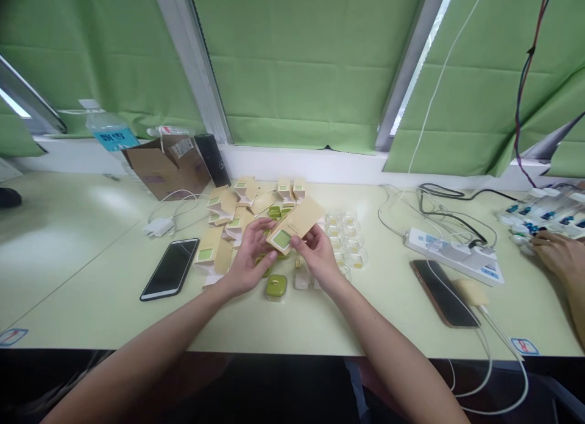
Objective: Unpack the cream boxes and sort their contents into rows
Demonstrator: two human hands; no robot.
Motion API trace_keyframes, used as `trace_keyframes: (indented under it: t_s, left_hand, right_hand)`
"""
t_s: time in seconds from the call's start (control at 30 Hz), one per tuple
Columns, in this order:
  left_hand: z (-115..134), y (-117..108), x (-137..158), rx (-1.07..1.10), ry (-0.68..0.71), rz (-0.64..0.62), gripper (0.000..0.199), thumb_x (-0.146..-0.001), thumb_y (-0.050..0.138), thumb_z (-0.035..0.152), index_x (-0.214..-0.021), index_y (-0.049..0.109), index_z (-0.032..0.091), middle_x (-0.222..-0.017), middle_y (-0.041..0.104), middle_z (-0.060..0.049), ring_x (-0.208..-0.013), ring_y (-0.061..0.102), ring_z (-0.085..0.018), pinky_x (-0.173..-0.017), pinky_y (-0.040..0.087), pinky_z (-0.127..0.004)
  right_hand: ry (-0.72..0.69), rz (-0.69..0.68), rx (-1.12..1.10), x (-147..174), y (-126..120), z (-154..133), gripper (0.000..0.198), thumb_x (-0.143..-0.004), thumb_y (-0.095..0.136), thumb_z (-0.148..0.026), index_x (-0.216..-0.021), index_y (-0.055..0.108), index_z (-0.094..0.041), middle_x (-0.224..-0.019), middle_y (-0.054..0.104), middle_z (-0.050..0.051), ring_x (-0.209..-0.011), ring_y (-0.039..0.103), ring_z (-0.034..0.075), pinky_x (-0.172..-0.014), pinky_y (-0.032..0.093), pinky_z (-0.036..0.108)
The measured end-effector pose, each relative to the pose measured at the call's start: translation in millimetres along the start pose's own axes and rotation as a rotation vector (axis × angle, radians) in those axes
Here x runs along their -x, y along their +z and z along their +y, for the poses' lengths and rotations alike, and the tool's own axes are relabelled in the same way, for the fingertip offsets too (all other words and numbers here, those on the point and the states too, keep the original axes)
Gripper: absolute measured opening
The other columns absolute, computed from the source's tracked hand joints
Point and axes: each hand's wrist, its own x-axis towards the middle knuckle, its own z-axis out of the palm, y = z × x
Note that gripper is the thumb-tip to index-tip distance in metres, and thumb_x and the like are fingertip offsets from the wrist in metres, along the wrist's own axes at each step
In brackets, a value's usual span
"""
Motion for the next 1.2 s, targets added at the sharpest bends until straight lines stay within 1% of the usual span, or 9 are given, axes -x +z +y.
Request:
trace_keyframes:
  t_s: [0.13, 0.33, 0.57, 0.63, 0.77, 0.87, 0.93, 1.0, 1.2]
  left_hand:
    - [-3.2, 3.6, 0.8, -0.014, 0.009, -0.006, 0.054, -0.1, 0.062, 0.04, -0.144, 0.033, 0.031, -0.134, 0.051, -0.01, -0.123, 0.059, -0.024, -0.093, 0.056, -0.036]
    - [-4.6, 2.9, -1.6, 0.048, -0.016, 0.007, 0.052, -0.097, 0.066, 0.042, -0.138, 0.037, 0.031, -0.129, 0.05, -0.008, -0.116, 0.059, -0.022, -0.092, 0.055, -0.035]
    - [0.1, 5.0, -1.8, 0.015, -0.094, 0.055, 0.052, -0.089, 0.07, 0.024, -0.13, 0.039, 0.028, -0.125, 0.053, -0.007, -0.117, 0.059, -0.022, -0.089, 0.052, -0.032]
    - [-1.1, 4.6, -0.6, -0.001, -0.102, 0.045, 0.055, -0.087, 0.07, 0.021, -0.131, 0.037, 0.028, -0.125, 0.054, -0.008, -0.116, 0.06, -0.023, -0.09, 0.052, -0.033]
    - [-3.1, 3.3, 2.7, -0.011, -0.1, -0.008, 0.058, -0.089, 0.069, 0.022, -0.136, 0.037, 0.029, -0.122, 0.06, -0.007, -0.111, 0.061, -0.022, -0.093, 0.05, -0.037]
    - [-1.9, 2.6, 3.0, -0.046, -0.05, -0.031, 0.054, -0.093, 0.067, 0.028, -0.139, 0.039, 0.028, -0.128, 0.059, -0.01, -0.121, 0.058, -0.025, -0.098, 0.049, -0.038]
    - [-1.0, 2.1, 1.8, -0.085, 0.009, -0.009, 0.049, -0.096, 0.064, 0.034, -0.139, 0.041, 0.027, -0.136, 0.055, -0.012, -0.128, 0.054, -0.026, -0.103, 0.048, -0.04]
    - [-1.1, 1.8, 0.2, -0.135, 0.048, 0.039, 0.047, -0.097, 0.064, 0.039, -0.138, 0.044, 0.026, -0.141, 0.053, -0.012, -0.128, 0.053, -0.026, -0.105, 0.047, -0.04]
    - [-3.6, 4.8, -1.3, -0.245, 0.059, 0.158, 0.047, -0.09, 0.076, 0.037, -0.129, 0.053, 0.025, -0.125, 0.061, -0.008, -0.108, 0.061, -0.023, -0.096, 0.051, -0.038]
  right_hand:
    - [-0.01, -0.011, 0.016, 0.2, 0.8, 5.1, 0.064, -0.067, 0.089, -0.065, -0.112, 0.064, -0.028, -0.115, 0.077, 0.007, -0.103, 0.072, 0.024, -0.084, 0.06, 0.036]
    - [-0.02, 0.002, 0.05, -0.1, -0.1, 8.2, 0.062, -0.069, 0.088, -0.064, -0.112, 0.065, -0.027, -0.114, 0.077, 0.007, -0.099, 0.072, 0.023, -0.079, 0.06, 0.034]
    - [-0.048, 0.039, 0.131, 2.6, 3.6, 10.2, 0.06, -0.069, 0.089, -0.061, -0.11, 0.063, -0.026, -0.108, 0.076, 0.007, -0.098, 0.071, 0.023, -0.08, 0.058, 0.036]
    - [-0.051, 0.06, 0.108, 2.2, 3.3, 9.4, 0.057, -0.07, 0.088, -0.062, -0.106, 0.063, -0.026, -0.101, 0.075, 0.006, -0.092, 0.07, 0.022, -0.077, 0.058, 0.034]
    - [0.008, 0.067, -0.002, -0.4, -0.2, 5.2, 0.053, -0.072, 0.086, -0.064, -0.098, 0.064, -0.023, -0.085, 0.072, 0.001, -0.068, 0.061, 0.014, -0.06, 0.051, 0.028]
    - [0.068, 0.057, -0.075, -1.4, -2.0, 2.0, 0.054, -0.072, 0.085, -0.067, -0.096, 0.066, -0.022, -0.081, 0.071, 0.001, -0.064, 0.058, 0.012, -0.054, 0.047, 0.025]
    - [0.095, 0.046, -0.101, -1.2, -2.0, 0.5, 0.056, -0.071, 0.085, -0.068, -0.096, 0.066, -0.022, -0.082, 0.072, 0.002, -0.068, 0.061, 0.014, -0.054, 0.049, 0.025]
    - [0.112, 0.037, -0.104, -0.8, -1.7, -0.3, 0.056, -0.07, 0.086, -0.068, -0.096, 0.065, -0.022, -0.084, 0.073, 0.002, -0.072, 0.064, 0.015, -0.055, 0.051, 0.025]
    - [0.14, 0.032, -0.078, -1.0, -2.1, 1.1, 0.06, -0.065, 0.09, -0.066, -0.099, 0.064, -0.023, -0.098, 0.078, 0.004, -0.075, 0.071, 0.018, -0.06, 0.06, 0.03]
